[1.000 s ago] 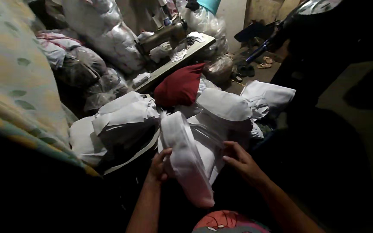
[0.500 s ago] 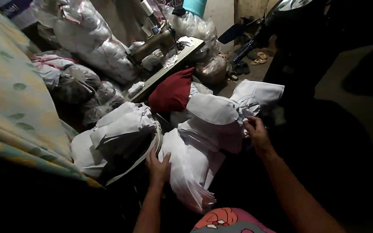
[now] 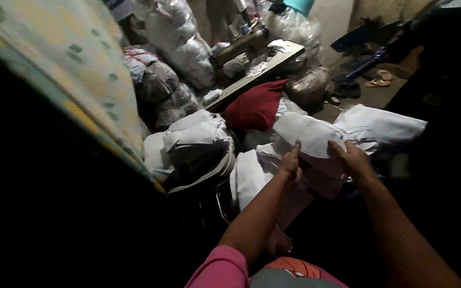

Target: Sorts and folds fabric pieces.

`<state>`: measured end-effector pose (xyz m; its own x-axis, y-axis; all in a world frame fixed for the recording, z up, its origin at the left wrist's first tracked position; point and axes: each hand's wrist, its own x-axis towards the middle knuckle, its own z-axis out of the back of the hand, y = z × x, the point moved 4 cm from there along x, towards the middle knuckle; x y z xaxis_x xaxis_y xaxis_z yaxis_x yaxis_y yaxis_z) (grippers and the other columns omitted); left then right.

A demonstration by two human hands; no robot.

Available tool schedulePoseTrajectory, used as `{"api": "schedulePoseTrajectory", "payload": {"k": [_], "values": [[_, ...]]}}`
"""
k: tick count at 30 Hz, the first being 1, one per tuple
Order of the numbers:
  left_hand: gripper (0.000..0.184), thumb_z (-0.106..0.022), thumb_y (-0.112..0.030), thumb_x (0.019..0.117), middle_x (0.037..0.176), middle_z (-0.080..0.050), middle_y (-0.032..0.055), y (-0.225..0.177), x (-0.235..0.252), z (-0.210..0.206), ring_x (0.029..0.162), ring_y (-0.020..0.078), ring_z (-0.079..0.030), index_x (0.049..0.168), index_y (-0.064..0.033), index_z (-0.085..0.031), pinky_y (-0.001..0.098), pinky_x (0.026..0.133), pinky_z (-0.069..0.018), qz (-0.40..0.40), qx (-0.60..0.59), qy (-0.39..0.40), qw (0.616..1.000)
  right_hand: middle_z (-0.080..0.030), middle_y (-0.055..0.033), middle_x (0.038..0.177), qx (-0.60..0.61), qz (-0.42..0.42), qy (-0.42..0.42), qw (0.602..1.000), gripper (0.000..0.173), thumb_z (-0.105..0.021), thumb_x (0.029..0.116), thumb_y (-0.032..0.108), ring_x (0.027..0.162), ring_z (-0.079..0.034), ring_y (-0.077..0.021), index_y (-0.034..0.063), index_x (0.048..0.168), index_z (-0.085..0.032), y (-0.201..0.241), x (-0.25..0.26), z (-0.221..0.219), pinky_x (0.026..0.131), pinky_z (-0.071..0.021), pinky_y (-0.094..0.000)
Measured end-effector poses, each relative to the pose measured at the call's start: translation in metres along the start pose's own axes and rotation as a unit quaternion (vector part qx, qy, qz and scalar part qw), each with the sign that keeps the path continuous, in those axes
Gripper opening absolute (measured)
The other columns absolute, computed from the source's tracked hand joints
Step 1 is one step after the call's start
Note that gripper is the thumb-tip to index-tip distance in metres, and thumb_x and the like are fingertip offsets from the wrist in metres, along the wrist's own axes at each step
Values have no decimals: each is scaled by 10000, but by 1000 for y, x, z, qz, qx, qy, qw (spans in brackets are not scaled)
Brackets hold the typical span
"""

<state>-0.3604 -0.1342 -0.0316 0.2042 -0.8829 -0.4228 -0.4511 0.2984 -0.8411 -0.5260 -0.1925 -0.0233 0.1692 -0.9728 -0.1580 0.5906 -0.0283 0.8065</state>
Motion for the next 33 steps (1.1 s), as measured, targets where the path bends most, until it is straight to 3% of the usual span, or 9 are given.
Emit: {"api": "schedulePoseTrajectory", "payload": {"k": [3, 5, 11, 17, 20, 22, 25, 29, 33], "values": [[579, -401, -470, 1093, 1296, -609, 197, -1, 3, 2, 1163, 263, -615, 1377, 20, -519, 451, 979, -527, 22, 7, -24, 999, -610, -363, 1215, 11, 45, -15, 999, 662, -540, 1021, 532, 1189, -575, -509, -80, 1260, -611, 9, -2, -1, 992, -416, -692], [558, -396, -464, 1096, 1245, -624, 186, -4, 2, 0, 1107, 251, -624, 1345, 13, -543, 440, 936, -533, 32, 29, -31, 999, -631, -335, 1154, 57, 54, -5, 997, 620, -571, 1018, 492, 1102, -613, -458, -82, 1249, -602, 15, -4, -3, 937, -457, -660], [491, -471, -446, 1075, 1140, -662, 144, -12, -1, -7, 1011, 229, -651, 1315, -32, -578, 418, 878, -553, 38, -2, -25, 999, -648, -198, 1153, 239, -16, 43, 970, 500, -590, 1040, 355, 1018, -644, -246, -25, 1356, -517, 20, 0, -10, 909, -541, -456], [538, -376, -533, 1074, 1043, -682, 123, -14, 6, -9, 915, 223, -674, 1290, -74, -556, 411, 805, -575, 23, -88, 4, 996, -664, -232, 1146, 203, 39, 42, 977, 499, -623, 1030, 310, 1034, -665, -306, -22, 1377, -488, 37, -8, -11, 919, -543, -508], [622, -319, -629, 1044, 912, -692, 90, -13, 8, -3, 800, 191, -682, 1178, -92, -603, 369, 710, -581, 34, -103, 4, 994, -646, -304, 1152, 145, 69, 19, 987, 558, -641, 1021, 280, 1067, -653, -403, -59, 1418, -445, 57, -27, -17, 947, -516, -570], [538, -370, -566, 1055, 854, -689, 84, -16, 10, 6, 726, 176, -679, 1129, -88, -607, 341, 641, -579, 14, -138, -15, 990, -629, -310, 1216, 118, 100, 15, 988, 644, -678, 990, 280, 1125, -639, -415, -53, 1466, -400, 68, -43, -27, 986, -504, -571], [448, -373, -477, 1081, 897, -695, 62, -26, 11, 24, 762, 146, -685, 1178, -100, -594, 324, 672, -583, -38, -141, -27, 989, -529, -313, 1417, 105, 153, 24, 982, 777, -688, 966, 344, 1242, -598, -413, -36, 1542, -330, 71, -62, -47, 1054, -479, -544], [403, -327, -454, 1097, 910, -693, -10, -53, 12, 41, 794, 79, -678, 1176, -168, -599, 287, 680, -581, -106, -80, -13, 991, -507, -267, 1448, 132, 189, 87, 969, 832, -643, 989, 399, 1078, -664, -292, -20, 1585, -241, 63, -79, -65, 936, -550, -431], [426, -308, -444, 1101, 946, -702, 10, -83, 26, 61, 857, 108, -688, 1172, -151, -609, 334, 746, -593, -174, -95, 21, 980, -513, -247, 1432, 101, 152, 172, 968, 706, -640, 987, 346, 1211, -603, -332, -3, 1534, -364, 58, -82, -75, 1025, -504, -463]]}}
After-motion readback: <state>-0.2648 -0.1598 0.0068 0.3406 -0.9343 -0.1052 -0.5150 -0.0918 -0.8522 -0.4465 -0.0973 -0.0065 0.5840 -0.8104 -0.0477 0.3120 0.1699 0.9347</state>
